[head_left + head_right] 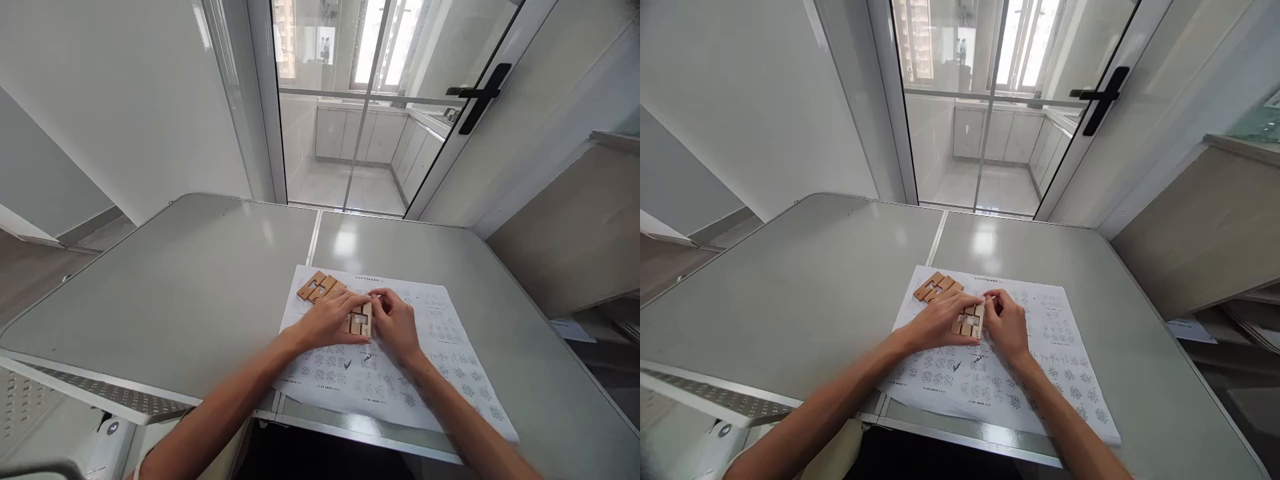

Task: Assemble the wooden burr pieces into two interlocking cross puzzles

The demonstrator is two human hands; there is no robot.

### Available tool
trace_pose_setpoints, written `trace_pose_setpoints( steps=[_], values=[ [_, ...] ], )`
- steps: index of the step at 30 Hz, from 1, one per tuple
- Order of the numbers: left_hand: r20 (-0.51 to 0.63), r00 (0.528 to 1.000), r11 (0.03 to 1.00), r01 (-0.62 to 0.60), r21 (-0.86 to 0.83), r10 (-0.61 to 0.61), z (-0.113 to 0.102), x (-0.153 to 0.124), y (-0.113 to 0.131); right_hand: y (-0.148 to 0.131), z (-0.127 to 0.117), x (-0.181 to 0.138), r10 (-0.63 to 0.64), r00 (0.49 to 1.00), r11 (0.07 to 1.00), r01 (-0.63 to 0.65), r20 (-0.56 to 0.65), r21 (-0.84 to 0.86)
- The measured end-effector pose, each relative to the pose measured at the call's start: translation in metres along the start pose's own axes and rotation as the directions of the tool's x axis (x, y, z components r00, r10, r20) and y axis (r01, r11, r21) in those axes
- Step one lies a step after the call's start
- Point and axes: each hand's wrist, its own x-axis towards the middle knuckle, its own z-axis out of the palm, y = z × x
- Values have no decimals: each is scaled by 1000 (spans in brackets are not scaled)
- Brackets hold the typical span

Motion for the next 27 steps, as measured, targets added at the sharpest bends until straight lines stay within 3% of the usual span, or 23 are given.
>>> trace_pose_setpoints(
  steps=[9, 18, 27],
  values=[
    [46, 999, 999, 16, 32, -17, 3, -1, -5, -3, 0, 0, 12, 1000, 1000, -12, 27, 0],
    [11, 999, 994, 36, 99, -37, 6, 0, -12, -3, 1, -1, 2, 999, 1000, -2, 52, 7],
    [-35, 990, 981, 139, 132, -136, 3, 2, -15, -1, 1, -1, -24, 998, 1000, 25, 65, -14]
  ],
)
